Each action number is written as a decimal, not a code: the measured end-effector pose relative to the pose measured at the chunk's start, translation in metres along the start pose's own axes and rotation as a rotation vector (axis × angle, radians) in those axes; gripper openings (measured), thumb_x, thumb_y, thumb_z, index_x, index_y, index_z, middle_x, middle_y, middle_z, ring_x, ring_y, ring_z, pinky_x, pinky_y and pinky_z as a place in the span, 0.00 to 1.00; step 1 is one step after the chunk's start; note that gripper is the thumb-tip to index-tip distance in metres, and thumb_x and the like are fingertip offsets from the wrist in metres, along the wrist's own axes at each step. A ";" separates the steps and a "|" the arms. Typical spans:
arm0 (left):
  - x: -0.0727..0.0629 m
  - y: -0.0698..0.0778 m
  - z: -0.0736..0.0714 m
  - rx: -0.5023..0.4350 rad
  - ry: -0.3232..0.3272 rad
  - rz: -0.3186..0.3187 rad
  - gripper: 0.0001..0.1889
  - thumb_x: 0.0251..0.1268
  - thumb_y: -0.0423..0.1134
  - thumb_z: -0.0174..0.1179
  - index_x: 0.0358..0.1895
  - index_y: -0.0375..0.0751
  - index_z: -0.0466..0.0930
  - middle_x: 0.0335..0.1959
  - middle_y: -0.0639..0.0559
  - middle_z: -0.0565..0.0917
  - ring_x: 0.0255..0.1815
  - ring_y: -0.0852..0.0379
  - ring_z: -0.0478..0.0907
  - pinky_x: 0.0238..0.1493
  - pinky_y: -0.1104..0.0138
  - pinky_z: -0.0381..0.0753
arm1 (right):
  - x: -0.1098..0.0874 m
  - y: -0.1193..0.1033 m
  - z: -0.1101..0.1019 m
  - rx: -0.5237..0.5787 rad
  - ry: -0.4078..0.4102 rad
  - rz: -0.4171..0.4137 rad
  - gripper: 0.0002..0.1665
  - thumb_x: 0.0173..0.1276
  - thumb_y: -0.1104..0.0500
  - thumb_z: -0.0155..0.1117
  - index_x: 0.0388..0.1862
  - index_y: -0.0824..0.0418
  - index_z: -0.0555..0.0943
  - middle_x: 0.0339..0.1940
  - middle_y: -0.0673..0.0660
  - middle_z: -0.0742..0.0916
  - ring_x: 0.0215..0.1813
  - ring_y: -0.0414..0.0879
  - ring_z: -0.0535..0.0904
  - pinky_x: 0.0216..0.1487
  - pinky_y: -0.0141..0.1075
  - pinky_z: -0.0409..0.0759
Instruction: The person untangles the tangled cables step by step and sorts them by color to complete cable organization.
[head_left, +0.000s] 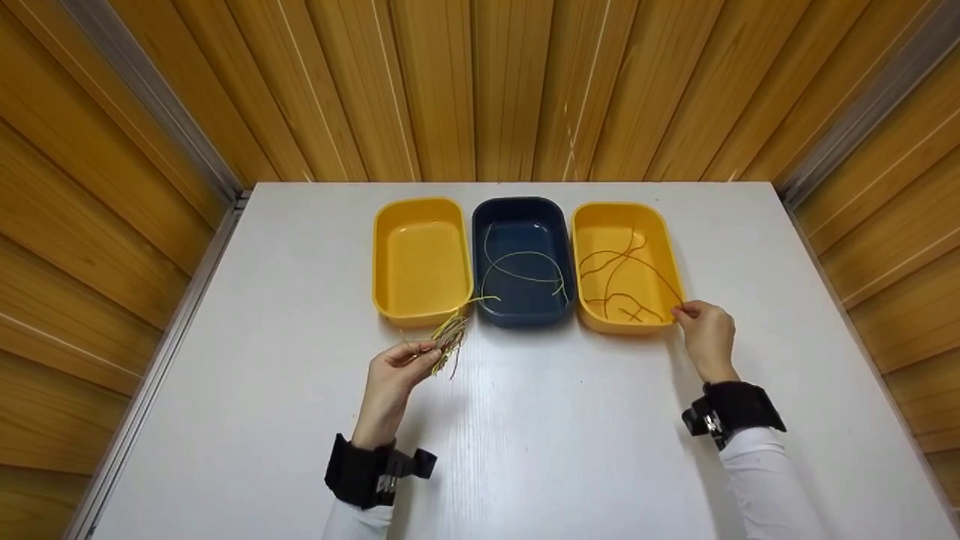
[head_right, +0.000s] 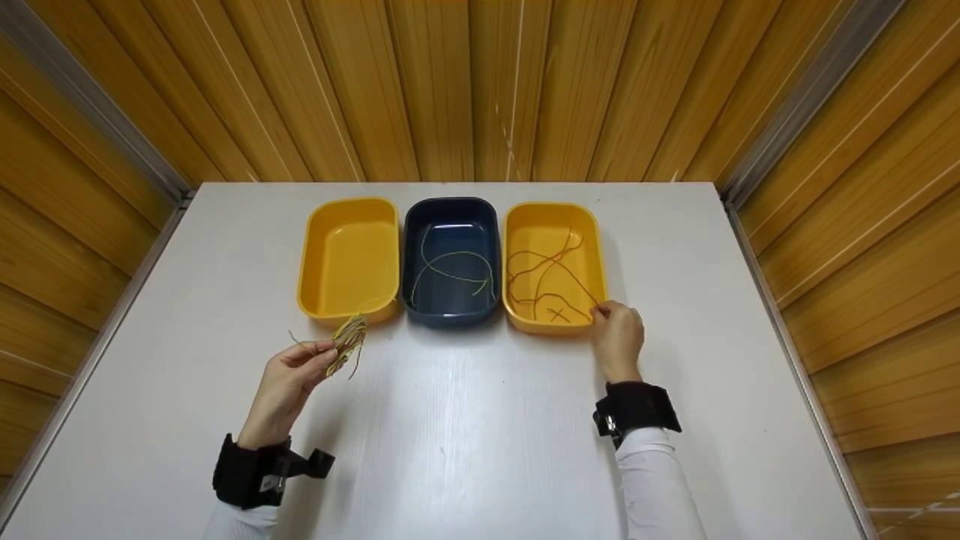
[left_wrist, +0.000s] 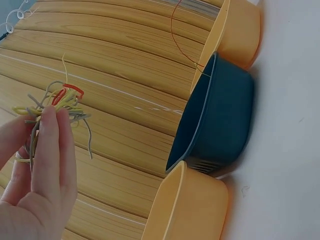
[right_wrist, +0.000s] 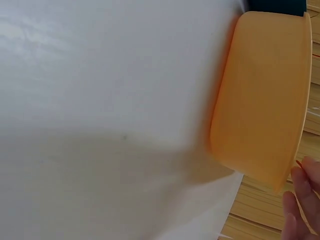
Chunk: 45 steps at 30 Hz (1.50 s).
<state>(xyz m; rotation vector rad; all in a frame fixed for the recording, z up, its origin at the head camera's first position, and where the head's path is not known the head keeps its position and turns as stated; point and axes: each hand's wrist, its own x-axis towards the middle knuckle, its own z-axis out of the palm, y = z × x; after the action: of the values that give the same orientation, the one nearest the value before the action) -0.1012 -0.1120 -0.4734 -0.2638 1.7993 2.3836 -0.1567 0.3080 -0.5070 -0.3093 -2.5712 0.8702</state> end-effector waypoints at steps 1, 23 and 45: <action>0.000 0.000 0.000 0.000 -0.001 0.001 0.09 0.65 0.23 0.61 0.37 0.39 0.89 0.30 0.61 0.88 0.35 0.67 0.85 0.44 0.75 0.85 | 0.001 0.000 0.002 0.004 0.003 -0.009 0.08 0.66 0.71 0.68 0.36 0.79 0.86 0.35 0.76 0.89 0.39 0.73 0.85 0.37 0.44 0.79; -0.001 -0.004 0.001 0.007 -0.027 -0.014 0.09 0.65 0.24 0.62 0.35 0.42 0.88 0.30 0.61 0.88 0.34 0.67 0.84 0.42 0.75 0.84 | 0.040 0.018 -0.030 0.522 -0.313 0.491 0.15 0.74 0.55 0.64 0.25 0.41 0.81 0.14 0.34 0.79 0.22 0.28 0.76 0.32 0.20 0.76; 0.000 -0.008 0.001 0.014 -0.053 -0.017 0.10 0.66 0.25 0.62 0.34 0.44 0.88 0.31 0.62 0.88 0.35 0.68 0.84 0.41 0.76 0.83 | 0.039 0.005 -0.037 0.157 -0.355 0.184 0.25 0.83 0.57 0.48 0.58 0.79 0.79 0.53 0.71 0.84 0.44 0.35 0.70 0.42 0.23 0.69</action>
<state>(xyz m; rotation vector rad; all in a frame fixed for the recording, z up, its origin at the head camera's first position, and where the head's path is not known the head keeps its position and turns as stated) -0.0996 -0.1085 -0.4801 -0.2106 1.7826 2.3433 -0.1746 0.3444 -0.4717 -0.3788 -2.8037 1.2889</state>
